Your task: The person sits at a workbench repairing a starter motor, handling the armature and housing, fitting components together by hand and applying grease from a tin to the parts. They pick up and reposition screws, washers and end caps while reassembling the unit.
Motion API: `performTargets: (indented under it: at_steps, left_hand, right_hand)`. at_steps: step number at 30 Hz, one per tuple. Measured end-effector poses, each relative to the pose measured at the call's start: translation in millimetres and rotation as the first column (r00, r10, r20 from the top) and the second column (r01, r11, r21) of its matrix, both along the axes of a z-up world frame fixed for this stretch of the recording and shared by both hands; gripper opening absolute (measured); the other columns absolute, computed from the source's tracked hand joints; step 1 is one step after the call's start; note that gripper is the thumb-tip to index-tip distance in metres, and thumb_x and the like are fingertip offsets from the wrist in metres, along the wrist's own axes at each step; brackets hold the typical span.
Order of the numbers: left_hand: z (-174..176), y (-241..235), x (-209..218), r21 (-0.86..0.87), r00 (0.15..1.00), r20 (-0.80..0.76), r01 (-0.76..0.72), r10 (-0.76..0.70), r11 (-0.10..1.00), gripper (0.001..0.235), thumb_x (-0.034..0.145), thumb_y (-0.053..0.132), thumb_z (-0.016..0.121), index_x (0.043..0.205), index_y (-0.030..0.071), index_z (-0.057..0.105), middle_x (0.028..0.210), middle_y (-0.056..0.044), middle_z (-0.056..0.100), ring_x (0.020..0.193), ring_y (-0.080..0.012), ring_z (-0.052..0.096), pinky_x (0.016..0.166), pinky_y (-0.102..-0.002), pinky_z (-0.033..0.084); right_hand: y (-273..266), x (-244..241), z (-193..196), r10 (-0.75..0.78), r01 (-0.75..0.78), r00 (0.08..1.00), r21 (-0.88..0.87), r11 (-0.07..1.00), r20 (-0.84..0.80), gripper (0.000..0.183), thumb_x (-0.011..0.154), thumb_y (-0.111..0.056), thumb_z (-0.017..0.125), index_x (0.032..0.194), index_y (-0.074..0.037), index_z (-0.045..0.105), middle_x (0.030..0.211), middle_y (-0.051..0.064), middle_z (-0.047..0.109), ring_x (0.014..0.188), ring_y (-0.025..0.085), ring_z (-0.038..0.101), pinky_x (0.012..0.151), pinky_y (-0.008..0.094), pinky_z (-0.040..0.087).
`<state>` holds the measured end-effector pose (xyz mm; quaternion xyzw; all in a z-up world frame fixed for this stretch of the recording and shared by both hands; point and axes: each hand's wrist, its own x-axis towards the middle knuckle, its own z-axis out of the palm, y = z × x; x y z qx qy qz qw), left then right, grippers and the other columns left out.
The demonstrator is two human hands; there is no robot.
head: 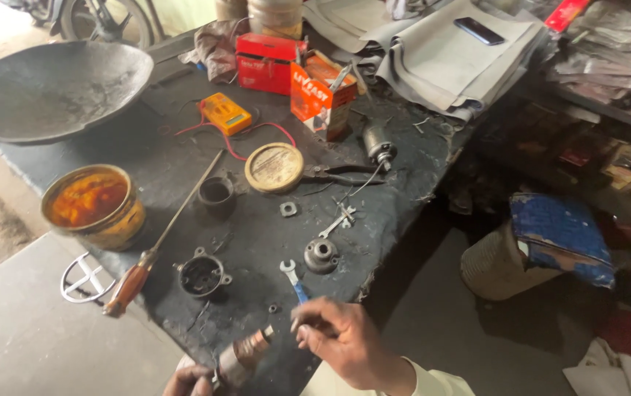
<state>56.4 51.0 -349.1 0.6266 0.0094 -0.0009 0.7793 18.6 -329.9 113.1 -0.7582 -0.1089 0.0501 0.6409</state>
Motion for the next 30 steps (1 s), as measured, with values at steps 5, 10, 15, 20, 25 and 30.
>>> performTargets:
  at_steps: [5,10,15,20,25,30]
  left_hand:
    - [357,-99,-36,-0.571,0.964,-0.13,0.117,-0.231,0.813,0.021,0.092,0.005,0.059,0.112,0.005,0.054,0.094,-0.018,0.067,0.076,-0.0249,0.067,0.065,-0.041,0.056]
    - [425,-156,-44,-0.582,0.975,-0.158,0.036,-0.156,0.813,0.034,0.094,0.006,0.067,0.122,0.003,0.048,0.106,-0.01,0.067,0.098,-0.0191,0.069,0.085,-0.036,0.059]
    - [443,-171,-37,-0.659,0.956,-0.041,0.191,-0.289,0.727,0.073,0.091,-0.003,0.067,0.156,0.012,0.039,0.118,-0.009,0.068,0.102,-0.0146,0.065,0.085,-0.029,0.053]
    - [441,-187,-27,-0.687,0.938,-0.011,0.244,-0.346,0.685,0.051,0.095,-0.003,0.064,0.142,0.001,0.047,0.124,-0.011,0.069,0.108,-0.0143,0.067,0.093,-0.029,0.056]
    - [449,-201,-21,-0.671,0.95,0.064,0.267,-0.305,0.692,0.038,0.095,-0.004,0.063,0.131,0.0,0.05,0.122,-0.012,0.069,0.103,-0.0163,0.069,0.093,-0.032,0.059]
    - [472,-195,-9,-0.266,0.959,0.219,0.236,-0.18,0.935,0.037,0.1,0.004,0.068,0.135,-0.003,0.058,0.122,-0.009,0.072,0.11,-0.0097,0.064,0.096,-0.025,0.054]
  right_hand:
    - [30,-8,-15,-0.053,0.056,0.996,-0.039,0.998,0.074,0.023,0.09,-0.007,0.072,0.112,-0.005,0.071,0.096,0.005,0.076,0.08,0.008,0.072,0.072,0.024,0.059]
    - [52,-12,-27,-0.086,0.089,0.995,-0.063,0.994,0.046,0.02,0.093,-0.006,0.072,0.112,-0.001,0.075,0.093,0.009,0.076,0.079,0.012,0.068,0.071,0.027,0.057]
    - [60,-22,-25,-0.295,0.315,0.869,0.014,0.949,0.397,0.046,0.086,-0.005,0.07,0.129,0.003,0.057,0.126,0.01,0.061,0.102,0.016,0.069,0.087,0.029,0.057]
    - [51,-30,-45,-0.392,0.557,0.78,-0.256,0.79,0.488,0.037,0.08,-0.008,0.078,0.115,-0.002,0.067,0.102,0.009,0.074,0.088,0.015,0.074,0.079,0.03,0.06]
    - [47,-14,-58,-0.482,0.554,0.805,-0.146,0.82,0.346,0.032,0.086,-0.003,0.073,0.118,-0.001,0.068,0.101,0.012,0.079,0.093,0.02,0.078,0.081,0.032,0.062]
    - [42,16,-32,-0.438,0.364,0.898,0.641,0.675,-0.049,0.013,0.099,0.003,0.066,0.11,0.009,0.068,0.107,0.022,0.074,0.096,0.027,0.074,0.087,0.038,0.063]
